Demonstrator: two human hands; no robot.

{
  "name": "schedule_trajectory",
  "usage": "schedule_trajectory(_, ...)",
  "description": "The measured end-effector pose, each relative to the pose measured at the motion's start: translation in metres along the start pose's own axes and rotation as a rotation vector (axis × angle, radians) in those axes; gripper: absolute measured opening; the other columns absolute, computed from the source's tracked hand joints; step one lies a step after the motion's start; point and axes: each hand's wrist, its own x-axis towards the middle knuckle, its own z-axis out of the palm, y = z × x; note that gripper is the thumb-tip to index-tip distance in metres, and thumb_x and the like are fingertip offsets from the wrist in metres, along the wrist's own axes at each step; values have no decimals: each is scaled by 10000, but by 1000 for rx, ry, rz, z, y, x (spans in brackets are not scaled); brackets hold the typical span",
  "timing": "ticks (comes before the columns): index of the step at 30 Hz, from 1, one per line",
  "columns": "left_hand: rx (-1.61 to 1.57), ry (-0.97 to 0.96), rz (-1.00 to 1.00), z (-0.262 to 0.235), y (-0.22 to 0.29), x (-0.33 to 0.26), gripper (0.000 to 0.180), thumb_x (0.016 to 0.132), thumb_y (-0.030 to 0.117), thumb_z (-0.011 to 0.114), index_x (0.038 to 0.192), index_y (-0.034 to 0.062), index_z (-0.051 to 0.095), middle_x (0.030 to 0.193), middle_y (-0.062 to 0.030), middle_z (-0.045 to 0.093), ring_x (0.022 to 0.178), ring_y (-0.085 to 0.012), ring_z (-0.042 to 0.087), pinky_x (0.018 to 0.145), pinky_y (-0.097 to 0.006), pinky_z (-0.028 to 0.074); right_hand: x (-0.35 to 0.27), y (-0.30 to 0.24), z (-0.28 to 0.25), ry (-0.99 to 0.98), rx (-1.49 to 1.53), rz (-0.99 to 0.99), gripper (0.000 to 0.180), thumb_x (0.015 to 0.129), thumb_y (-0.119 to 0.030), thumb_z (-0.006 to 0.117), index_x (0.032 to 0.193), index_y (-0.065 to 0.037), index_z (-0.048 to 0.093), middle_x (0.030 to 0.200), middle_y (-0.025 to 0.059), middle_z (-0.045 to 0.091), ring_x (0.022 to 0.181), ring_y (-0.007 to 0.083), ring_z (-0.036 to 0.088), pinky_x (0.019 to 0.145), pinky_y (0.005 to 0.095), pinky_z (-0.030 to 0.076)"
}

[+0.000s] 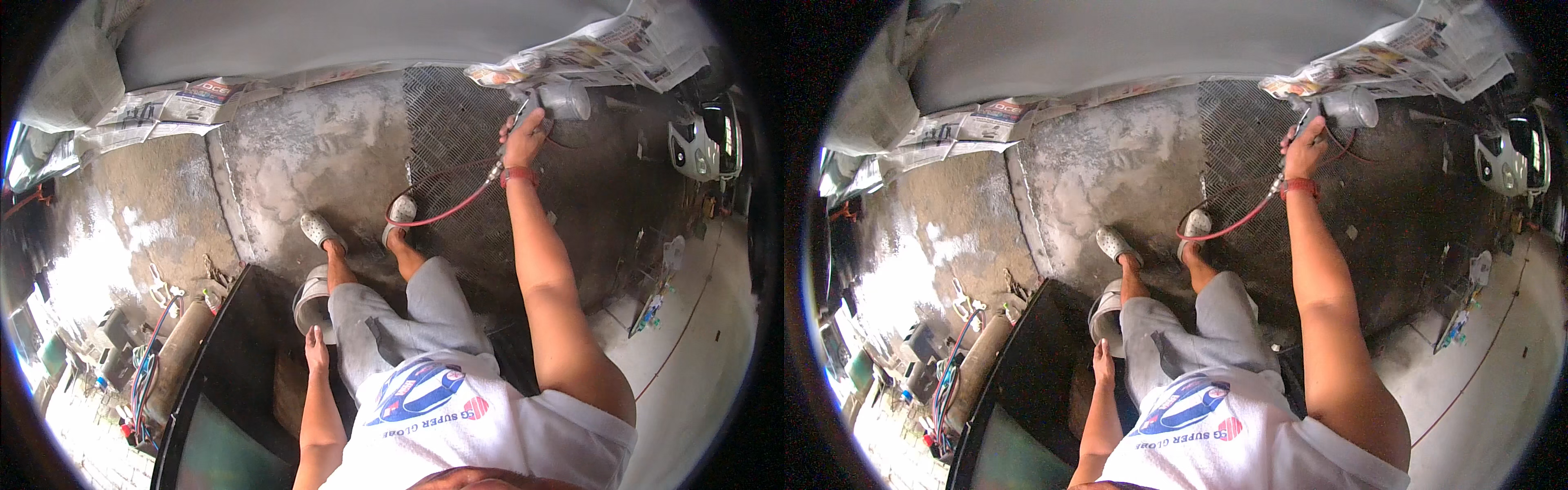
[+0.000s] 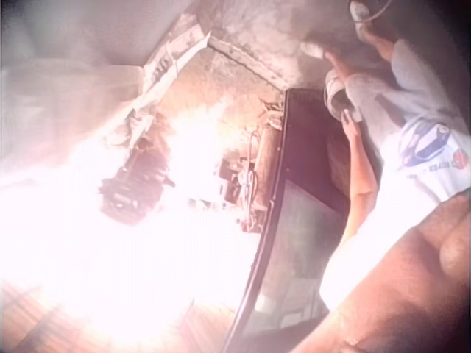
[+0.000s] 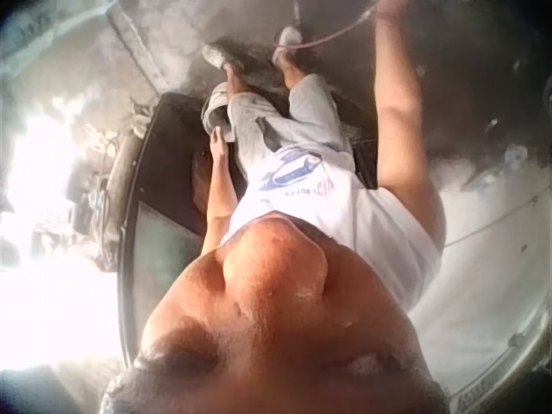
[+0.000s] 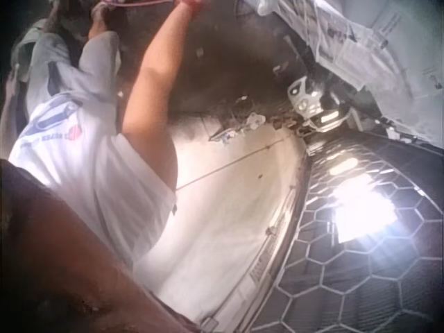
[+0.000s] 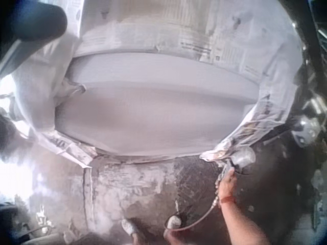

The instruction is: The person uses a spray gun to apply paint to a car hood that is covered with newspaper. They move around the hood, spraying different sections, then walk away from the car toward the back of the garage.

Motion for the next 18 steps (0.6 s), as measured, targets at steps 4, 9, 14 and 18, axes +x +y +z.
schedule_trajectory(4,13,37,-27,14,11,-22,736,1052,551,557,1484,-44,521,1496,-191,571,1405,-285,513,1175,-377,373,26,-17,-32,107,1,54,698,1087,-629,374,830,-6,556,676,62,601,500,161,589,423,269,471)
schedule_trajectory(9,-89,29,19,26,1,-39,758,1052,521,578,1523,-60,454,1524,-235,532,1420,-313,510,1180,-379,380,22,-38,-24,200,62,45,714,1069,-661,388,889,10,554,690,70,601,498,158,573,429,279,467)
schedule_trajectory(14,-153,-12,-20,23,6,-36,776,1039,527,613,1533,-48,449,1522,-197,543,1410,-275,519,1176,-365,376,-35,-53,28,-30,89,54,663,1101,-607,345,850,-28,545,637,42,565,491,136,566,430,254,457)
schedule_trajectory(18,-144,5,13,3,33,-44,765,1044,525,598,1528,-49,454,1506,-218,554,1399,-284,535,1169,-366,391,-88,-47,86,-206,87,66,614,1096,-605,374,898,-45,533,648,36,576,465,126,559,405,251,446)
